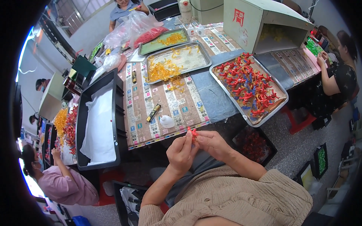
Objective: The person assembles toy figurines by applying glue from a squeeze bottle to the figures, attaching plastic effect rings onto them by hand, and placing the assembled figurines into a tray.
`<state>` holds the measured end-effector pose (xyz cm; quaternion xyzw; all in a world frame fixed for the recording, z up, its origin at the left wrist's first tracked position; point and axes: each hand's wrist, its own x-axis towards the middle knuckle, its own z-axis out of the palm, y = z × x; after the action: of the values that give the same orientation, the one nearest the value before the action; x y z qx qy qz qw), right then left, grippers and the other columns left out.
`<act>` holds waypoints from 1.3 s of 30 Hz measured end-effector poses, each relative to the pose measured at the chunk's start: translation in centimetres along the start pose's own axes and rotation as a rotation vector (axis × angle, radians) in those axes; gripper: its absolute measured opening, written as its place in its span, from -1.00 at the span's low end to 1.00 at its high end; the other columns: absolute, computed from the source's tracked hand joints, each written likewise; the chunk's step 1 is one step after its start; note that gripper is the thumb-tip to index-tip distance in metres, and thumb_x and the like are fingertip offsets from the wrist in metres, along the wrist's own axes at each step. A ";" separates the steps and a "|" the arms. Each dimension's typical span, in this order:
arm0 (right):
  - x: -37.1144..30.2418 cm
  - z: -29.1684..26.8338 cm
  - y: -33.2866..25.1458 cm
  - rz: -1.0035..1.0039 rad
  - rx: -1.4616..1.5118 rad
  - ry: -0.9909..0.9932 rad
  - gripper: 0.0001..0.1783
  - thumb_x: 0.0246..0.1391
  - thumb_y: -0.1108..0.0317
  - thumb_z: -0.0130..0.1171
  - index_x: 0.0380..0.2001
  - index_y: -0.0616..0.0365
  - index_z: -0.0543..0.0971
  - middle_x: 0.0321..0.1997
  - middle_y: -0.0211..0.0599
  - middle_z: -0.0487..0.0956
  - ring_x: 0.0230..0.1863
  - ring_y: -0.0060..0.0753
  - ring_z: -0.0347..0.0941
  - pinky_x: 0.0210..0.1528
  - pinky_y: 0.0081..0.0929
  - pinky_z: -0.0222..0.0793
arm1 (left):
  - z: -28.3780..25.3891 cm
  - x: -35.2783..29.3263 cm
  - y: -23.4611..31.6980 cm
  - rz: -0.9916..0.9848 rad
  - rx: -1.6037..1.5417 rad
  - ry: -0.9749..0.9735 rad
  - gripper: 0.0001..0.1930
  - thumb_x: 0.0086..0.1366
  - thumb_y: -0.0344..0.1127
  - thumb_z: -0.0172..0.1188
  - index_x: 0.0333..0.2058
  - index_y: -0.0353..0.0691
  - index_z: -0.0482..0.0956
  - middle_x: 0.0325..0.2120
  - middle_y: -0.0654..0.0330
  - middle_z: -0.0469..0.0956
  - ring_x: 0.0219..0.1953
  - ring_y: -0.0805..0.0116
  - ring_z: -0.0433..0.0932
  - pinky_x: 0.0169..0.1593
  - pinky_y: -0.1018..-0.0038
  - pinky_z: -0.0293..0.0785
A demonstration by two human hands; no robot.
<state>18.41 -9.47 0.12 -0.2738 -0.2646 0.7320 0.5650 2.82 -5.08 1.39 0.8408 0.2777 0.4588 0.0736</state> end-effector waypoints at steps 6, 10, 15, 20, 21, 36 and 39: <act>-0.2 -0.2 0.1 -0.007 0.033 -0.050 -0.51 0.27 0.30 0.01 0.16 0.43 0.31 0.08 -0.18 0.47 0.10 -0.42 0.39 0.17 -0.42 0.28 | -0.1 -0.2 0.2 0.000 0.003 0.005 -0.55 -0.07 -0.47 0.39 -0.14 -0.50 0.57 -0.45 0.10 0.51 -0.45 0.26 0.54 -0.41 0.48 0.49; -0.1 -0.2 0.0 -0.003 0.032 -0.058 -0.52 0.27 0.30 0.01 0.14 0.43 0.33 0.09 -0.16 0.46 0.12 -0.40 0.38 0.19 -0.41 0.28 | 0.2 -0.3 -0.1 0.031 0.003 0.033 -0.54 -0.06 -0.46 0.37 -0.13 -0.50 0.55 -0.45 0.12 0.47 -0.52 0.29 0.47 -0.49 0.48 0.42; -0.1 -0.1 -0.1 -0.005 0.048 -0.064 -0.53 0.27 0.31 0.01 0.13 0.43 0.34 0.11 -0.14 0.45 0.13 -0.38 0.39 0.19 -0.41 0.29 | 0.2 -0.1 -0.1 0.031 -0.004 0.040 -0.53 -0.08 -0.46 0.37 -0.13 -0.51 0.55 -0.46 0.12 0.47 -0.52 0.28 0.47 -0.49 0.47 0.42; -0.1 -0.4 0.1 -0.012 0.035 -0.056 -0.53 0.27 0.32 0.02 0.14 0.41 0.34 0.10 -0.15 0.46 0.11 -0.38 0.40 0.19 -0.41 0.30 | 0.1 -0.3 0.2 -0.019 -0.001 0.017 -0.54 -0.09 -0.47 0.41 -0.14 -0.49 0.58 -0.46 0.12 0.49 -0.46 0.28 0.53 -0.43 0.48 0.47; 0.0 -0.5 0.2 -0.017 0.021 -0.054 -0.53 0.27 0.32 0.02 0.14 0.41 0.34 0.09 -0.16 0.47 0.11 -0.39 0.40 0.19 -0.41 0.30 | 0.2 -0.3 0.2 -0.022 0.002 0.023 -0.54 -0.09 -0.47 0.41 -0.14 -0.49 0.58 -0.46 0.12 0.49 -0.46 0.28 0.53 -0.43 0.48 0.47; -0.5 0.0 -0.2 0.003 -0.159 0.101 -0.50 0.22 0.25 0.13 0.09 0.41 0.40 -0.01 -0.20 0.54 -0.04 -0.50 0.47 0.03 -0.53 0.40 | 0.2 -0.1 1.0 -0.243 -0.150 0.061 -0.58 -0.05 -0.49 0.39 -0.14 -0.41 0.59 -0.48 0.17 0.47 -0.51 0.38 0.47 -0.47 0.53 0.43; -0.7 0.1 -0.9 -0.019 -0.363 0.150 -0.58 0.22 0.24 0.13 0.02 0.36 0.50 -0.09 -0.28 0.57 -0.12 -0.56 0.49 -0.05 -0.57 0.44 | -0.3 0.2 1.4 -0.554 -0.384 0.058 -0.67 0.02 -0.48 0.40 -0.18 -0.33 0.63 -0.46 0.25 0.42 -0.49 0.55 0.41 -0.49 0.60 0.35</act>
<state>19.09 -9.95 0.93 -0.4227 -0.3520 0.6444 0.5312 3.19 -6.17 2.26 0.6907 0.4063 0.4890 0.3446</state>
